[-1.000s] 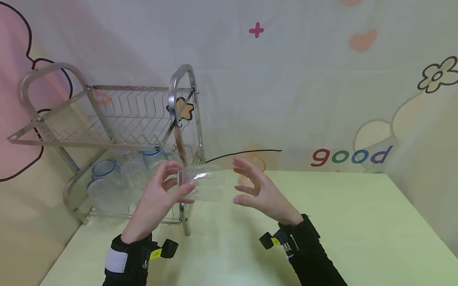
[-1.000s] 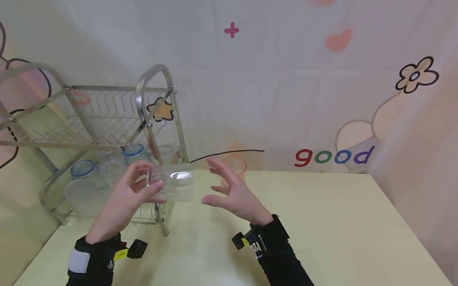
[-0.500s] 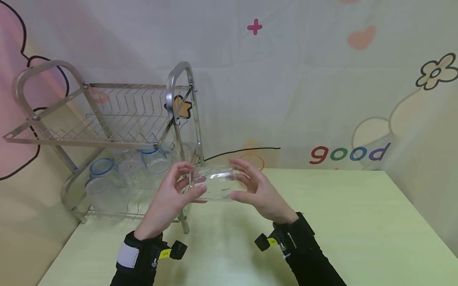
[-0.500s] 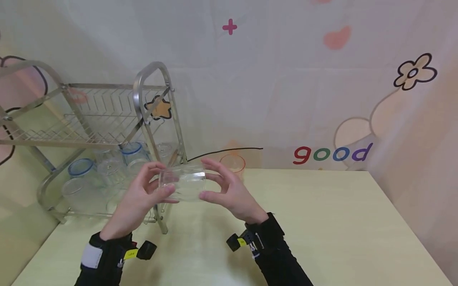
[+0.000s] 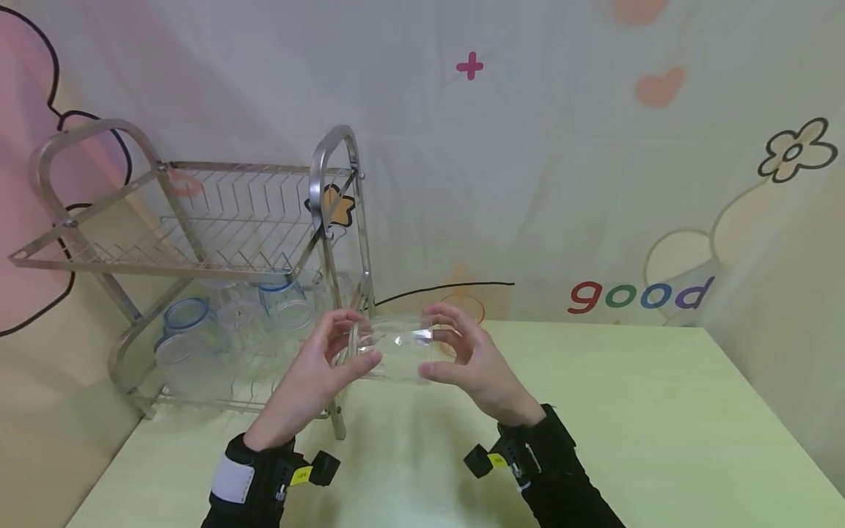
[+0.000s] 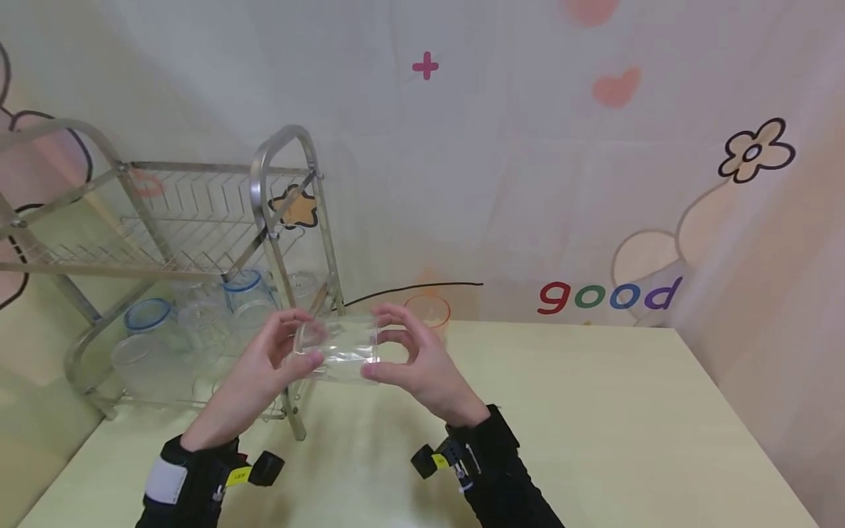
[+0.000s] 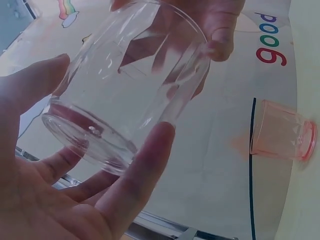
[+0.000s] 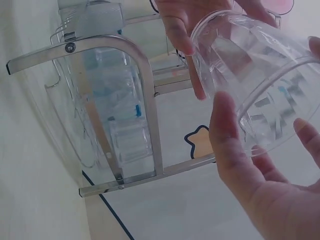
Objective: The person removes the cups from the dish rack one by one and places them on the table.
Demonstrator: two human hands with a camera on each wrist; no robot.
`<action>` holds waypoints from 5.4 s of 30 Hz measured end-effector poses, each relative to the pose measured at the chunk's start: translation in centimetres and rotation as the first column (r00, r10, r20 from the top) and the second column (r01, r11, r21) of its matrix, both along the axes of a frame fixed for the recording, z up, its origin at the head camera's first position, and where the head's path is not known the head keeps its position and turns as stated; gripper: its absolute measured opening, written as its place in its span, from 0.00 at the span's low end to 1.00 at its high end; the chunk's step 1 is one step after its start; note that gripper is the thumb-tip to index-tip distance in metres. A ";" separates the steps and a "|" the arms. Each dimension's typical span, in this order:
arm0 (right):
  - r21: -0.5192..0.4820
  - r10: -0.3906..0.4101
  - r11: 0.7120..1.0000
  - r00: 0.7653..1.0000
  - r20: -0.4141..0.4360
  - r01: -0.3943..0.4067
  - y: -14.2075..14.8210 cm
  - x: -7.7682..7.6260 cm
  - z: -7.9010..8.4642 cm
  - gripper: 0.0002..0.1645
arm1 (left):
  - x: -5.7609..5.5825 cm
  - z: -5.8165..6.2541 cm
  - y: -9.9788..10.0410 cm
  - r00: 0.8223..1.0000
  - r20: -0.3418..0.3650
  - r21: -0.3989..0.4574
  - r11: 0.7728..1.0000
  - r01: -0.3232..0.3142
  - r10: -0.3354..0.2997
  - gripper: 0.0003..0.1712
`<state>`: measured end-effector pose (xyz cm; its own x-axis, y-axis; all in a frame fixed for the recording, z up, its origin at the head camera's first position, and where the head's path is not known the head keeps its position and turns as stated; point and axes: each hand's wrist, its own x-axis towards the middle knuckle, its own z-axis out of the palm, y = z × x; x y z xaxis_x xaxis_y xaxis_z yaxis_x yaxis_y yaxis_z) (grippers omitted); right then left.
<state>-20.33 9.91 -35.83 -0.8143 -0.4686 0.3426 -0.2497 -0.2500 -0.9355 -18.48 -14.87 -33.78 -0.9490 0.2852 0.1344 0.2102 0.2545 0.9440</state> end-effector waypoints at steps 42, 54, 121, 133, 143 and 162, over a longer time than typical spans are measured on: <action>0.441 -0.556 0.621 0.761 -0.333 0.647 5.0 -1.7 2.7 0.43 | -2.4 -1.1 -5.9 0.879 -0.348 -0.471 0.750 -0.464 0.326 0.30; 0.483 -0.619 0.495 0.683 -0.388 0.722 8.4 -2.8 3.6 0.43 | -4.8 -1.8 -6.1 0.896 -0.318 -0.586 0.679 -0.443 0.310 0.42; 0.783 -0.444 0.247 0.785 -0.433 0.571 8.3 -10.0 -4.0 0.40 | -4.9 -2.3 -6.9 0.929 -0.234 -0.695 0.619 -0.366 0.286 0.45; 0.794 -0.449 0.256 0.795 -0.407 0.551 8.5 -9.9 -4.1 0.41 | -4.8 -2.3 -7.0 0.918 -0.266 -0.663 0.635 -0.396 0.294 0.45; 0.818 -0.413 0.246 0.819 -0.397 0.521 8.7 -9.4 -2.9 0.57 | -4.4 -1.6 -7.1 0.919 -0.285 -0.634 0.665 -0.394 0.273 0.43; 0.781 -0.403 0.226 0.786 -0.469 0.582 10.5 -7.3 1.2 0.57 | -2.8 0.9 -7.9 0.926 -0.288 -0.567 0.736 -0.369 0.243 0.46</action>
<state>-27.66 20.38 -34.59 -0.9841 -0.0817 0.1576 -0.1468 0.8737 -0.4638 -21.27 -22.76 -32.88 -0.9744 0.0647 0.2152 0.1710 0.8347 0.5235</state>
